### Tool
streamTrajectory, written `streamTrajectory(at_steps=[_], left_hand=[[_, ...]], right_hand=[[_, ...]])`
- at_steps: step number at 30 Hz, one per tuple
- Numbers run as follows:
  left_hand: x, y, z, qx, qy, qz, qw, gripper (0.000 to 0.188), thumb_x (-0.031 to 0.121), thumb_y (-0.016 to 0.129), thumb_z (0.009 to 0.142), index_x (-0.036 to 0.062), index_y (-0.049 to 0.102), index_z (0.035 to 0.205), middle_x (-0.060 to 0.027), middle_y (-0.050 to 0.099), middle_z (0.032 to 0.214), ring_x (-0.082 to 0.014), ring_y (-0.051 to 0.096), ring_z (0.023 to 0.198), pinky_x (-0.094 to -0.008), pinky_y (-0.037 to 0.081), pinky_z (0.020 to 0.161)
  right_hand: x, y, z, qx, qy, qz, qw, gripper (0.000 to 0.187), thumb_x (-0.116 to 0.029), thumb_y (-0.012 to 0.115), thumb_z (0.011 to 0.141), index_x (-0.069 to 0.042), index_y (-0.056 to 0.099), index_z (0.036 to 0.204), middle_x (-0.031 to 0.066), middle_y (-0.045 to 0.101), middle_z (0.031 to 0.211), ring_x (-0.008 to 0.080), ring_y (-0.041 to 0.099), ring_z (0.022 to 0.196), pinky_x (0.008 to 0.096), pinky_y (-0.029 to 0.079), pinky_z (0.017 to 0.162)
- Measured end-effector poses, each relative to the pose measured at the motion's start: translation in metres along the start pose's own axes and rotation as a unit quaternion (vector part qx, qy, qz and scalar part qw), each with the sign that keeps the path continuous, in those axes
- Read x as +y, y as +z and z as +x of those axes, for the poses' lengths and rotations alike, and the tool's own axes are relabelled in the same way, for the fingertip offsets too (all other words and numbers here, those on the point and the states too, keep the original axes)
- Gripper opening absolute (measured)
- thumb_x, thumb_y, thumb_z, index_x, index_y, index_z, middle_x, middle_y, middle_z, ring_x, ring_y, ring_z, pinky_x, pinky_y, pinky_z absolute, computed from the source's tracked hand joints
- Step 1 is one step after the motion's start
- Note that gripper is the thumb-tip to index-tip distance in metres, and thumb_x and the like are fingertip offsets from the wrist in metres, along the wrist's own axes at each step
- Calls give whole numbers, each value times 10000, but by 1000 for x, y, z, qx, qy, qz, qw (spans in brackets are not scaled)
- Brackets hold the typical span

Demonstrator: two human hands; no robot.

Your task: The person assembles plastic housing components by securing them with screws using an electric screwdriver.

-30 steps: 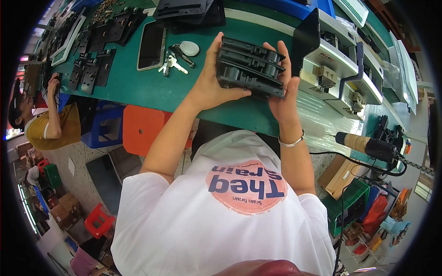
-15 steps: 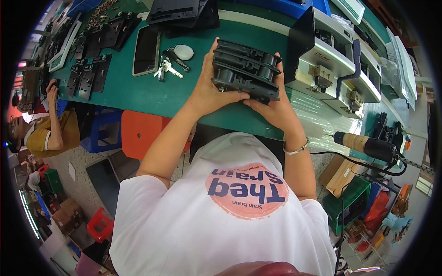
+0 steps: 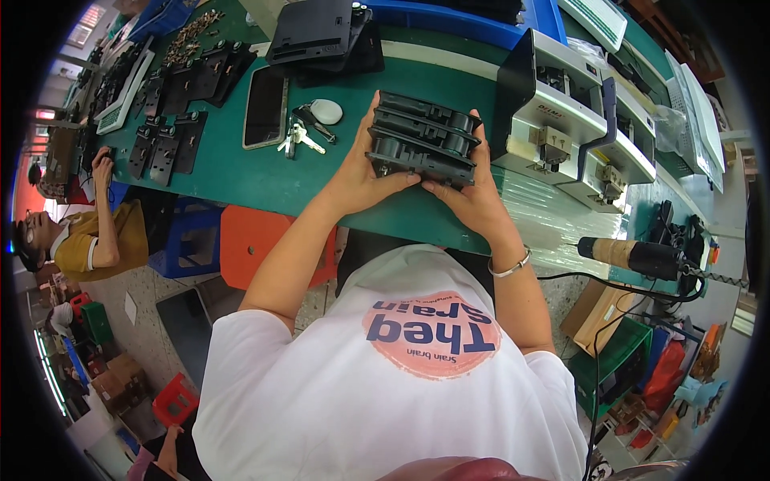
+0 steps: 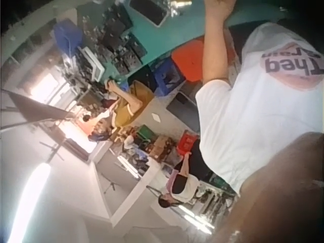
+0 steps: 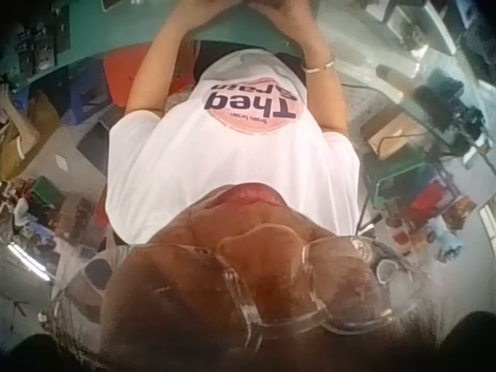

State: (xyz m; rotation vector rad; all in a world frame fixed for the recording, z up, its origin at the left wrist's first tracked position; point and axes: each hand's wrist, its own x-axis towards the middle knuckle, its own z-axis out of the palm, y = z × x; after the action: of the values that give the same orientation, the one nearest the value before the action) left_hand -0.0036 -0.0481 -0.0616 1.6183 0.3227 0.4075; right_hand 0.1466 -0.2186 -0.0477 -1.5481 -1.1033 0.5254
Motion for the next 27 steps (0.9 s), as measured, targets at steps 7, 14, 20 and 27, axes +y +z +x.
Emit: streamTrajectory(at_steps=[7, 14, 20, 27], left_hand=[[11, -3, 2, -9, 233, 101, 967, 1255, 72, 880, 703, 42, -1, 1597, -170, 283, 1587, -283, 321, 1463, -412, 264, 1197], [16, 2, 0, 15, 231, 49, 972, 1282, 42, 882, 651, 57, 24, 1603, -209, 316, 1552, -342, 360, 1431, -458, 298, 1173], [10, 1, -5, 24, 214, 50, 975, 1248, 87, 880, 672, 53, 51, 1603, -206, 300, 1568, -344, 333, 1454, -459, 280, 1189], [3, -4, -5, 20, 234, 126, 964, 1246, 118, 888, 679, 47, 52, 1600, -200, 276, 1593, -335, 309, 1474, -468, 259, 1205]], right_hand=[[-9, 2, 0, 15, -89, -91, 992, 1217, 139, 778, 723, -139, -18, 1601, 136, 270, 1544, 281, 409, 1381, 422, 447, 1111], [-8, 4, -2, 3, -87, 36, 996, 1236, 144, 775, 701, -168, -14, 1600, 112, 288, 1509, 289, 415, 1383, 427, 449, 1115], [-9, 7, -5, 0, -52, 13, 999, 1218, 137, 764, 729, -180, -21, 1604, 90, 297, 1502, 286, 433, 1374, 429, 451, 1112], [-11, 9, -5, -3, -51, 24, 998, 1206, 151, 751, 730, -152, -20, 1606, 88, 285, 1511, 267, 431, 1369, 390, 442, 1117]])
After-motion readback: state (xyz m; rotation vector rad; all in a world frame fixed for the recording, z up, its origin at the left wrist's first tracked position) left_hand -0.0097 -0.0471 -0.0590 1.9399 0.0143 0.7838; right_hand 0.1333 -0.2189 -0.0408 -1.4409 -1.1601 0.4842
